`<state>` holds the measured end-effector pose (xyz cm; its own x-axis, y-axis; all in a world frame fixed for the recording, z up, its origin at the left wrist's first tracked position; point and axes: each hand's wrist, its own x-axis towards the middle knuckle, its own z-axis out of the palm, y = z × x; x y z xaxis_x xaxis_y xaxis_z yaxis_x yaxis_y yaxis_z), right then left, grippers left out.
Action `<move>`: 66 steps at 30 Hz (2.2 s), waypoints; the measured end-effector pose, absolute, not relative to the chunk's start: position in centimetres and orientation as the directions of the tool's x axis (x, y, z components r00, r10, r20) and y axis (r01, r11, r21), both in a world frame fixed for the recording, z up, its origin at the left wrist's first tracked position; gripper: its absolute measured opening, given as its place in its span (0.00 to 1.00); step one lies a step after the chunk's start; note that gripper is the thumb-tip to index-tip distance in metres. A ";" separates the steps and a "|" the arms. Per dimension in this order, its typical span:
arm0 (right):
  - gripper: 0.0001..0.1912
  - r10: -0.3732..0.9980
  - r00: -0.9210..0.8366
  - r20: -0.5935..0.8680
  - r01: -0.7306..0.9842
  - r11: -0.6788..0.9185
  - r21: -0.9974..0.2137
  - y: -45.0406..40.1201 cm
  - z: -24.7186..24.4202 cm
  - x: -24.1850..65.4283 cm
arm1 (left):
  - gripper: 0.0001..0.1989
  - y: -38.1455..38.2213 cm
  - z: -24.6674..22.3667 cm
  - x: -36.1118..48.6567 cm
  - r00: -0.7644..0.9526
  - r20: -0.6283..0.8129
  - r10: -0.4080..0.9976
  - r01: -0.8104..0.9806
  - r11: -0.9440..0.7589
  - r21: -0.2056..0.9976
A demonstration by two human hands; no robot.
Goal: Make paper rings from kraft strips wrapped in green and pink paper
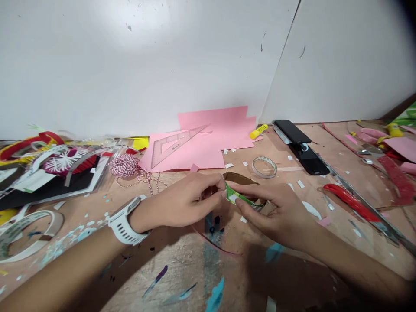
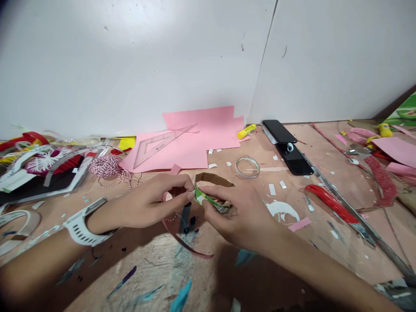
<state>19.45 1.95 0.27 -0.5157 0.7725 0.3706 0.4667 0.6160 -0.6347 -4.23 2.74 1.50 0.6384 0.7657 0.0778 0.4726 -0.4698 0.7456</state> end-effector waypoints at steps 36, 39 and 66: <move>0.30 0.756 -0.569 0.324 0.454 0.617 -0.643 3.5 -0.6 20.9 | 0.07 3.4 3.7 -6.2 0.317 0.240 0.917 -0.209 -0.180 0.961; 0.26 0.698 -0.547 0.463 0.491 0.715 -0.498 3.3 -0.7 20.6 | 0.08 3.3 3.7 -6.1 0.334 0.247 0.910 -0.229 -0.175 0.957; 0.30 0.605 -0.567 0.559 0.426 0.796 -0.429 1.7 -1.3 19.2 | 0.08 0.8 5.6 -4.8 0.512 0.176 0.841 -0.048 -0.176 0.983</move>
<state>19.24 1.69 -1.28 -0.5672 0.6046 0.5592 0.4261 0.7965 -0.4290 -4.76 0.76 5.63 0.5116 0.8410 0.1760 -0.0482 -0.1764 0.9831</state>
